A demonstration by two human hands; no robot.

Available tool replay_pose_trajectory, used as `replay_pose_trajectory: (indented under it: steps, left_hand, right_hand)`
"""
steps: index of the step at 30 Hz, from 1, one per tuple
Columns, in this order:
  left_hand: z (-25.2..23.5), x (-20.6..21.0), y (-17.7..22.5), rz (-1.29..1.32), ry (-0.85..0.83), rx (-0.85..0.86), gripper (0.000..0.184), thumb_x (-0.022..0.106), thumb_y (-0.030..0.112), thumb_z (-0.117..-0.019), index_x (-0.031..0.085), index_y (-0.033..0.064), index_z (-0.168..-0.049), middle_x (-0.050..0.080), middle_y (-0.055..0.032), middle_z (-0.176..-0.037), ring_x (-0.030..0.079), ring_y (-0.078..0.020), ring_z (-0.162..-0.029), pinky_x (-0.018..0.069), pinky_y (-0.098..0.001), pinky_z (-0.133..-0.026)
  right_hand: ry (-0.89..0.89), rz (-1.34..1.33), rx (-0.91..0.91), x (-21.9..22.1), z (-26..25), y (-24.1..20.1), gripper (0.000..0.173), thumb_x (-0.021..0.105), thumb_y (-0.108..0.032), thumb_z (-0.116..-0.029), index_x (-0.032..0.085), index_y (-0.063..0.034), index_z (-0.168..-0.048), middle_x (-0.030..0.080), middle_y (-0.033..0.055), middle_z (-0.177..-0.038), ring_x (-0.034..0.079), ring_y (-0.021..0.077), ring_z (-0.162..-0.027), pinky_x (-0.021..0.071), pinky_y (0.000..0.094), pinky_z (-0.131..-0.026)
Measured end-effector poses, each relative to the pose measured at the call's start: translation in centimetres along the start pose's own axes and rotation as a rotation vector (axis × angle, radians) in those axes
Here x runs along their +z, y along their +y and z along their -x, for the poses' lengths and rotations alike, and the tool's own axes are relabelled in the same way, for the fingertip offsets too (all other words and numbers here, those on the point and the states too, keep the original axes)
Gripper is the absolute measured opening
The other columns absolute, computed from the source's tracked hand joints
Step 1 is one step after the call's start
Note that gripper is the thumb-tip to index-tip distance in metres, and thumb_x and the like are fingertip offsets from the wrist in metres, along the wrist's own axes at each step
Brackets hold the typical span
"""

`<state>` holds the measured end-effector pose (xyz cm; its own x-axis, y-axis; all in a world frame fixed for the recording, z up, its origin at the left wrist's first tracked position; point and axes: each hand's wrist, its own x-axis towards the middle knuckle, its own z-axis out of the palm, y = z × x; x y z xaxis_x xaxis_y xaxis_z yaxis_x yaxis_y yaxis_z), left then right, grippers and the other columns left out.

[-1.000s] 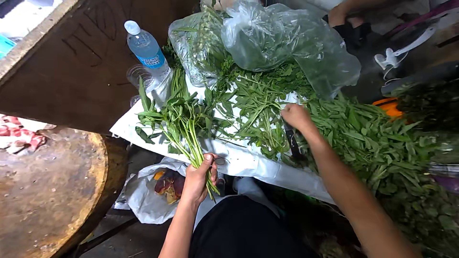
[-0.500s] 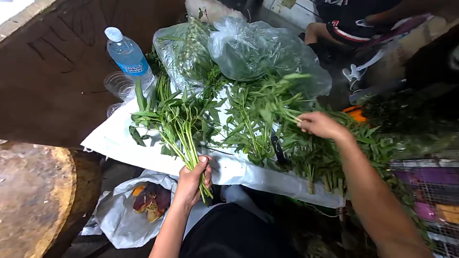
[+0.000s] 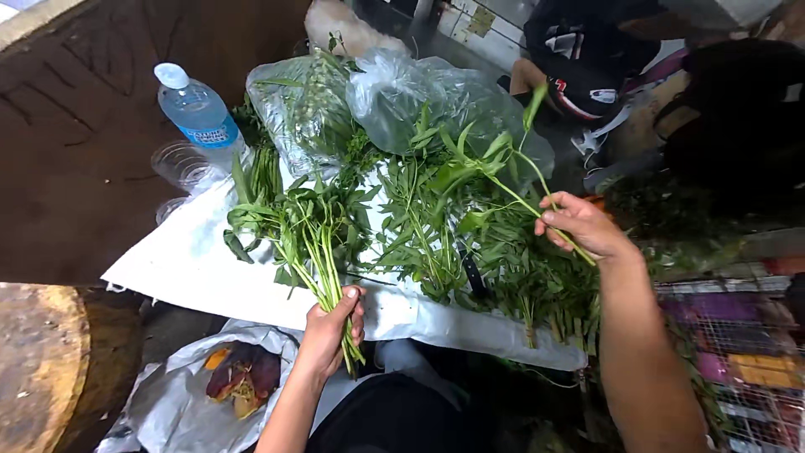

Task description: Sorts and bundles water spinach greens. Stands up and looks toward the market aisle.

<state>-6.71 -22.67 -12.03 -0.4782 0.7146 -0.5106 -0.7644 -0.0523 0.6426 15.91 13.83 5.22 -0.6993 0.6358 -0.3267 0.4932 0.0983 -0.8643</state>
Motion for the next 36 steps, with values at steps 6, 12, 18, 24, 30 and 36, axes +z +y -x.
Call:
replay_pose_trajectory:
  steps: [6, 12, 18, 24, 30, 36]
  left_hand:
    - [0.0, 0.1, 0.1, -0.017, -0.015, 0.003, 0.023, 0.048, 0.017, -0.1065, 0.064, 0.0003, -0.108, 0.060, -0.0039, -0.066, 0.053, -0.0080, -0.043, 0.0501, -0.0225, -0.040]
    - [0.3, -0.1, -0.1, -0.016, -0.003, 0.009, 0.023, 0.049, 0.016, -0.1064, 0.064, -0.0004, -0.109, 0.060, -0.0042, -0.066, 0.052, -0.0083, -0.043, 0.0501, -0.0229, -0.040]
    - [0.5, -0.5, -0.3, -0.023, 0.021, 0.001, 0.025, 0.045, 0.016, -0.1087, 0.063, -0.0011, -0.110, 0.059, -0.0039, -0.066, 0.053, -0.0084, -0.044, 0.0507, -0.0232, -0.041]
    - [0.4, -0.6, -1.0, -0.038, 0.014, -0.047, 0.025, 0.043, 0.014, -0.1092, 0.063, -0.0017, -0.109, 0.060, -0.0049, -0.067, 0.053, -0.0088, -0.043, 0.0512, -0.0237, -0.041]
    - [-0.2, 0.7, -1.9, -0.093, -0.019, -0.123, 0.023, 0.047, 0.014, -0.1083, 0.063, -0.0028, -0.108, 0.060, -0.0051, -0.068, 0.053, -0.0093, -0.045, 0.0517, -0.0237, -0.042]
    - [-0.9, 2.6, -2.7, -0.153, -0.058, -0.154, 0.018, 0.051, 0.010, -0.1061, 0.064, -0.0034, -0.107, 0.061, -0.0063, -0.070, 0.057, -0.0118, -0.050, 0.0548, -0.0262, -0.048]
  right_hand:
    - [-0.005, -0.148, -0.070, 1.6, 0.0, 2.1, 0.023, 0.051, -0.010, -0.1009, 0.056, -0.0104, -0.123, 0.071, 0.0039, -0.081, 0.058, 0.0041, -0.052, 0.0478, 0.0162, -0.049]
    - [-0.017, -0.241, -0.054, 2.8, -0.3, 4.4, 0.046, 0.043, -0.013, -0.1044, 0.040, -0.0175, -0.150, 0.068, 0.0028, -0.081, 0.052, 0.0031, -0.048, 0.0457, 0.0162, -0.046]
    - [0.017, -0.123, 0.418, 6.9, -1.7, 11.2, 0.041, 0.045, -0.026, -0.1107, 0.045, -0.0104, -0.148, 0.070, 0.0055, -0.091, 0.055, 0.0074, -0.054, 0.0461, 0.0211, -0.050]
    - [-0.056, -0.336, 0.520, 9.2, -0.8, 14.7, 0.036, 0.043, -0.020, -0.1104, 0.050, -0.0050, -0.142, 0.072, 0.0100, -0.100, 0.069, 0.0179, -0.071, 0.0590, 0.0325, -0.065]
    - [-0.069, -0.481, 0.530, 11.2, -0.5, 15.6, 0.036, 0.038, -0.016, -0.1104, 0.046, -0.0018, -0.143, 0.072, 0.0129, -0.104, 0.073, 0.0233, -0.080, 0.0618, 0.0380, -0.073]
    - [0.017, -0.580, 0.420, 14.2, 0.5, 15.0, 0.034, 0.049, -0.002, -0.1050, 0.051, -0.0028, -0.138, 0.071, 0.0115, -0.106, 0.071, 0.0205, -0.082, 0.0614, 0.0352, -0.074]
